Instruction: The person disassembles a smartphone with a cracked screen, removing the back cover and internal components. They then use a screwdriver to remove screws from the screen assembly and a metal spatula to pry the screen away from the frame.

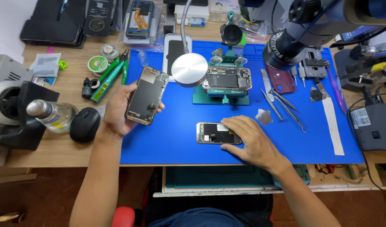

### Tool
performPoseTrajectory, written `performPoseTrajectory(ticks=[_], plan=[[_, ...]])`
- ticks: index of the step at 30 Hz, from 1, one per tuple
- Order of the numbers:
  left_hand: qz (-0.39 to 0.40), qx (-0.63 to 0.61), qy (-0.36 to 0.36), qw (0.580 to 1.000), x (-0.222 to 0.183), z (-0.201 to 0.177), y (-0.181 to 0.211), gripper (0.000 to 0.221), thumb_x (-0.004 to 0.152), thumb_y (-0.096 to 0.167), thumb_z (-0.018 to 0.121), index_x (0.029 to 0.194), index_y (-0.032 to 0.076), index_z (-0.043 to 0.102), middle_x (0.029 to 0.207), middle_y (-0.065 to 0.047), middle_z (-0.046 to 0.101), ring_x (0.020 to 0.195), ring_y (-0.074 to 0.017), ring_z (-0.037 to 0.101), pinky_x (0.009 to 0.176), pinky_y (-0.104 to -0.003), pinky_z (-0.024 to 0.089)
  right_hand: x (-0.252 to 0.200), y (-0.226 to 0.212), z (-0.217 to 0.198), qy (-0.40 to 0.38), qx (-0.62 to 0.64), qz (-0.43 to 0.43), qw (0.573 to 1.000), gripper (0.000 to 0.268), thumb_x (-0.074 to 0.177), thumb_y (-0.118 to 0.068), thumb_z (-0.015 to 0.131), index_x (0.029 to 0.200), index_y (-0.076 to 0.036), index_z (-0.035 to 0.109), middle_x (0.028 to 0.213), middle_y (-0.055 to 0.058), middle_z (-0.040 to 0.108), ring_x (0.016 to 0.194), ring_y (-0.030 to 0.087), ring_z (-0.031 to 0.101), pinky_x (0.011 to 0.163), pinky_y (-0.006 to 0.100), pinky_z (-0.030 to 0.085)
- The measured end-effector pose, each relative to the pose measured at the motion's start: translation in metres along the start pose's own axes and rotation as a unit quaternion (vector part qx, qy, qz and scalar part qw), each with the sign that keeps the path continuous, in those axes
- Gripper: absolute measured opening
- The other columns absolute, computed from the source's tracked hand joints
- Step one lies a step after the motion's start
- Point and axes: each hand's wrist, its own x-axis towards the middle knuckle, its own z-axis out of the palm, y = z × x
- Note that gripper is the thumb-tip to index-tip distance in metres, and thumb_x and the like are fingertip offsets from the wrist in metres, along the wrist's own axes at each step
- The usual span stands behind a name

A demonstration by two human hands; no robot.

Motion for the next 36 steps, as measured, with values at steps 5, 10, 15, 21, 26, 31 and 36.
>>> performPoseTrajectory(ticks=[5, 10, 15, 21, 26, 31, 36], plan=[[0.057, -0.003, 0.024, 0.998, -0.001, -0.022, 0.006, 0.049, 0.094, 0.032, 0.050, 0.135, 0.008, 0.065, 0.103, -0.028, 0.076, 0.084, -0.0408, 0.077, 0.074, -0.050, 0.068, 0.010, -0.001, 0.007, 0.015, 0.009, -0.023, 1.000, 0.053, 0.083, -0.033, 0.087, 0.129, -0.016, 0.069, 0.126, 0.002, 0.073, 0.120, 0.023, 0.066, 0.108, 0.041, 0.052], [0.065, -0.024, 0.064, 0.995, -0.016, -0.015, 0.006, 0.047, 0.094, 0.034, 0.052, 0.129, 0.007, 0.068, 0.103, -0.028, 0.076, 0.083, -0.0415, 0.077, 0.074, -0.048, 0.067, 0.018, -0.004, 0.012, 0.023, -0.004, -0.042, 0.999, 0.057, 0.077, -0.034, 0.090, 0.126, -0.014, 0.069, 0.118, 0.003, 0.073, 0.112, 0.023, 0.068, 0.101, 0.040, 0.055], [0.083, -0.055, 0.088, 0.991, -0.028, -0.020, 0.007, 0.044, 0.094, 0.033, 0.052, 0.127, 0.008, 0.068, 0.104, -0.029, 0.075, 0.082, -0.0438, 0.077, 0.072, -0.050, 0.068, 0.033, -0.023, 0.025, 0.050, 0.041, -0.064, 0.996, 0.057, 0.078, -0.031, 0.089, 0.126, -0.009, 0.068, 0.113, 0.006, 0.073, 0.107, 0.026, 0.071, 0.097, 0.040, 0.058], [0.113, -0.076, 0.094, 0.986, -0.051, -0.015, 0.030, 0.044, 0.093, 0.035, 0.055, 0.126, 0.010, 0.070, 0.104, -0.025, 0.076, 0.083, -0.0401, 0.078, 0.071, -0.048, 0.068, 0.099, -0.052, 0.057, 0.140, 0.082, -0.109, 0.981, 0.061, 0.078, -0.035, 0.091, 0.125, -0.005, 0.066, 0.110, 0.009, 0.070, 0.103, 0.031, 0.070, 0.093, 0.042, 0.059], [0.139, -0.019, 0.087, 0.986, -0.069, -0.010, 0.036, 0.049, 0.094, 0.038, 0.051, 0.128, 0.007, 0.068, 0.107, -0.030, 0.074, 0.088, -0.0452, 0.077, 0.080, -0.053, 0.067, 0.183, -0.066, 0.069, 0.049, 0.116, 0.148, 0.981, 0.064, 0.084, -0.048, 0.081, 0.132, -0.012, 0.059, 0.124, 0.020, 0.072, 0.104, 0.037, 0.076, 0.089, 0.052, 0.062], [0.118, 0.034, 0.027, 0.992, -0.070, -0.021, 0.024, 0.055, 0.095, 0.033, 0.046, 0.138, 0.005, 0.065, 0.102, -0.036, 0.073, 0.083, -0.0487, 0.076, 0.075, -0.056, 0.065, 0.223, -0.048, 0.088, 0.116, 0.077, 0.188, 0.972, 0.057, 0.088, -0.045, 0.080, 0.128, -0.010, 0.059, 0.118, 0.018, 0.071, 0.105, 0.037, 0.076, 0.087, 0.046, 0.063], [0.055, 0.075, -0.030, 0.995, -0.063, -0.034, 0.008, 0.056, 0.094, 0.032, 0.047, 0.135, -0.002, 0.066, 0.093, -0.039, 0.074, 0.077, -0.0481, 0.078, 0.069, -0.057, 0.066, 0.231, -0.043, 0.090, 0.125, 0.031, 0.203, 0.971, 0.050, 0.089, -0.038, 0.081, 0.124, -0.008, 0.060, 0.113, 0.015, 0.065, 0.103, 0.035, 0.075, 0.083, 0.042, 0.062]])
